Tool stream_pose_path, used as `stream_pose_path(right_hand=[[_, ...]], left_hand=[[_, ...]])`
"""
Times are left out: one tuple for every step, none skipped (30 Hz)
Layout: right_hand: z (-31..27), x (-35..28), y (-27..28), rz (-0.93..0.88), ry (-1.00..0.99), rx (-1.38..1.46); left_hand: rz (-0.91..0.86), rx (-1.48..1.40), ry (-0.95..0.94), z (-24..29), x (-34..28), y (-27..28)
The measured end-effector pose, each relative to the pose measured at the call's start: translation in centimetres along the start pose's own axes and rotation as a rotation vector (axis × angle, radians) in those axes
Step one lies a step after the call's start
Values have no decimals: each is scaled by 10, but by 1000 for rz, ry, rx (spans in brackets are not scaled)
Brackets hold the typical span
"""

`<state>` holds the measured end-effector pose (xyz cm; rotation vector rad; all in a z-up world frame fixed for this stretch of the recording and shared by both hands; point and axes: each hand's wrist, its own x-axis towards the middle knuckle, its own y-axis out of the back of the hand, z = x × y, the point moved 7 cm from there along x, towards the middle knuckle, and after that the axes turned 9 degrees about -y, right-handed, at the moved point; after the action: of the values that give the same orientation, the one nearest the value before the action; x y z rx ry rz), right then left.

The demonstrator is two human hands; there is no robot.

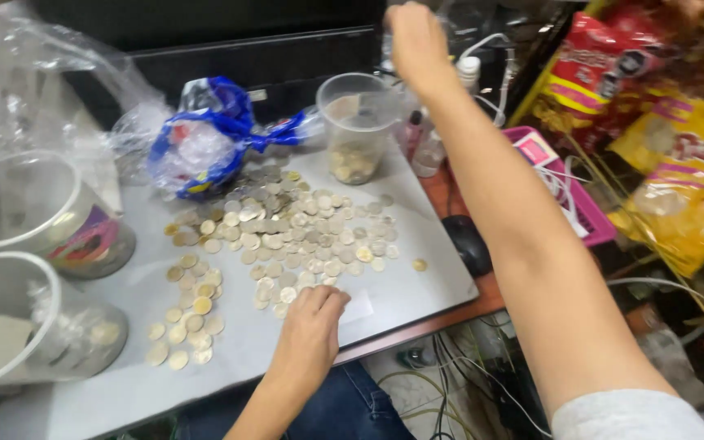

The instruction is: Counting and sorting a large pile of coins on a checkout counter and placing them into a container and cash register.

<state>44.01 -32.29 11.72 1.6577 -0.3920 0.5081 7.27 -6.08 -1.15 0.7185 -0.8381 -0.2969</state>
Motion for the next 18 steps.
stream_pose_path(right_hand=[[-1,46,-29,70,20,-141],[8,53,-46,61,38,-123],[27,62,-74,-91,-66,-203],[45,69,-102,-244,-168,-287],[36,62,-100,-254,-147,-273],[33,52,-105,-397,-213,-245],[35,44,-105,-532,-282,-225],[29,48,-115,-535,-265,-220],[34,48,-118,-493,-290,-243],[40,48,-121,-451,-315,-265],[42,49,-125,-456,-319,-269],[43,51,-128,-436,-289,-310],[41,56,-130,-412,-256,-346],[39,59,-129,-413,-257,-347],[36,58,-129,-420,-231,-338],[34,55,-130,-427,-206,-329],[34,50,-130,-436,-211,-333],[32,45,-131,-443,-177,-321]], left_hand=[[15,57,6,-5,-2,3],[19,71,29,-8,-1,7],[39,119,24,-10,0,12],[59,167,19,-12,0,18],[61,180,43,-12,-2,18],[80,191,52,-12,-4,20],[103,199,52,-12,-2,21],[109,209,66,-12,-2,25],[101,244,43,-8,-1,27],[93,278,20,-3,1,27],[90,272,21,-2,1,28],[109,261,15,-1,1,30],[131,256,9,0,2,34],[130,255,9,-1,5,35],[138,246,14,0,5,37],[145,236,19,2,4,38],[139,228,21,-1,2,35],[154,241,10,-3,-1,33]])
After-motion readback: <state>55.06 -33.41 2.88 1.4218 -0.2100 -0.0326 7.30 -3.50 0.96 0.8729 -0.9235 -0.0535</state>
